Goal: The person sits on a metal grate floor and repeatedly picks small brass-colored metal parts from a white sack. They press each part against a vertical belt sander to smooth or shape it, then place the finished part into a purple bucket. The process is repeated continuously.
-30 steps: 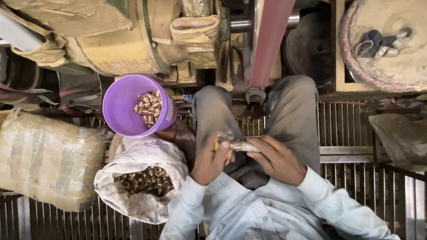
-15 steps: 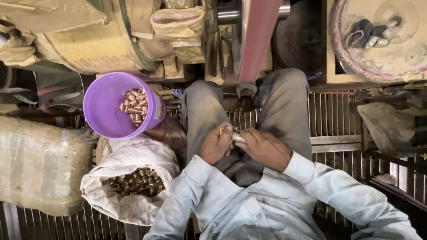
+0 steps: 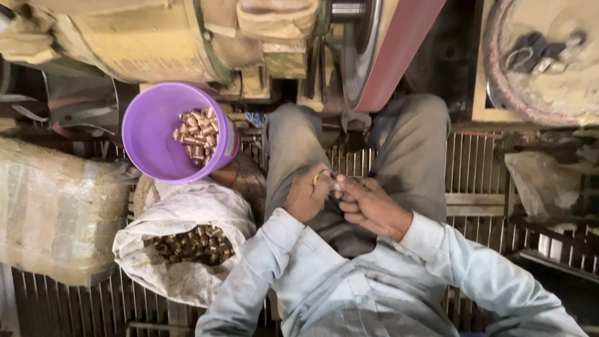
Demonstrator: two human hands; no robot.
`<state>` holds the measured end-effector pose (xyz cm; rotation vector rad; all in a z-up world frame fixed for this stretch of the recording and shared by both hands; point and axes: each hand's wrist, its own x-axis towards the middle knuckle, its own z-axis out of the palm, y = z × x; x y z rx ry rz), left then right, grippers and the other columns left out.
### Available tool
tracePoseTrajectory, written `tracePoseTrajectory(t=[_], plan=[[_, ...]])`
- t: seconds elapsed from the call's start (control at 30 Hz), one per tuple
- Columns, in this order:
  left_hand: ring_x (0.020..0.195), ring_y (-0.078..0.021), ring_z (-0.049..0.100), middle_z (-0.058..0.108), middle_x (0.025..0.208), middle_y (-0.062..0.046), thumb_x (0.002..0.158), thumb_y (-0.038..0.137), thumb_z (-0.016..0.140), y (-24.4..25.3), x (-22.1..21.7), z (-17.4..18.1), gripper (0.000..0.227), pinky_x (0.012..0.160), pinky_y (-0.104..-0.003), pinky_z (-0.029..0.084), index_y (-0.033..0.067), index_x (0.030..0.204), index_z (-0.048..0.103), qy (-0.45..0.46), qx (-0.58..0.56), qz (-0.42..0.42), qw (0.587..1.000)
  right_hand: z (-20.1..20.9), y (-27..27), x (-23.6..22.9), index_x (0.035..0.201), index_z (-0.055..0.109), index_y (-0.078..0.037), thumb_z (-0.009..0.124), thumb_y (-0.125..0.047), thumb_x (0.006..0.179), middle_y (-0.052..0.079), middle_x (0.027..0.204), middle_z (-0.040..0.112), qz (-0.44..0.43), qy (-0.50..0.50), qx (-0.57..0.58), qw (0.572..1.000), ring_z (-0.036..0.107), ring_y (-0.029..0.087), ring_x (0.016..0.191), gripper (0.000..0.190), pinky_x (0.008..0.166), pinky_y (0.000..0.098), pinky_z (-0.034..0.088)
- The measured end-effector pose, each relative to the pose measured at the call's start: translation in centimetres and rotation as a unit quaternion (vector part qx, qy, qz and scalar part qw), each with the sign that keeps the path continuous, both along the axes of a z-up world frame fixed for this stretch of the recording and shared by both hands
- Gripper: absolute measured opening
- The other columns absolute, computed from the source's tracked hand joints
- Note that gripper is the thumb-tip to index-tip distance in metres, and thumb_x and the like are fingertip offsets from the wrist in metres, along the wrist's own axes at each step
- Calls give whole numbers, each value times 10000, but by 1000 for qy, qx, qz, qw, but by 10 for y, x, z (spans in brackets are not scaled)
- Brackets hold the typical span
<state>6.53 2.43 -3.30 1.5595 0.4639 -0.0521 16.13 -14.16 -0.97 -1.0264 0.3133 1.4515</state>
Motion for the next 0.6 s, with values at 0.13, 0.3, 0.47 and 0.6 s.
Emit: tracePoseTrajectory(t=[0.13, 0.3, 0.47, 0.6], plan=[[516, -95, 540, 591, 677, -5, 1078, 300, 470, -12, 0, -4, 319, 446, -278, 454, 62, 915, 608, 13, -144, 75, 987, 16, 5, 4, 957, 568, -18, 573, -375, 1078, 7, 684, 401, 96, -344, -54, 932, 402, 146, 538, 377, 460, 295, 314], [449, -100, 497, 525, 604, -7, 1047, 309, 465, -21, 0, -6, 304, 405, -285, 423, 83, 925, 628, 70, -187, 106, 974, 21, -4, 10, 874, 554, -49, 684, -346, 942, 160, 782, 579, 239, -874, -45, 420, 663, 334, 655, 331, 502, 431, 494], [466, -99, 530, 561, 625, -8, 1048, 276, 477, -19, 7, -7, 304, 412, -286, 442, 50, 917, 631, 64, -124, 74, 987, -3, -9, 13, 874, 562, -18, 692, -388, 947, 205, 797, 634, 267, -809, -74, 518, 656, 399, 638, 399, 567, 484, 532], [465, -122, 540, 592, 610, -39, 1026, 258, 481, -17, 6, -9, 272, 444, -307, 448, 56, 966, 652, 73, -77, 32, 994, -17, -17, -4, 947, 591, -23, 619, -344, 1047, 206, 821, 667, 220, -708, -105, 663, 658, 427, 723, 337, 625, 506, 508]])
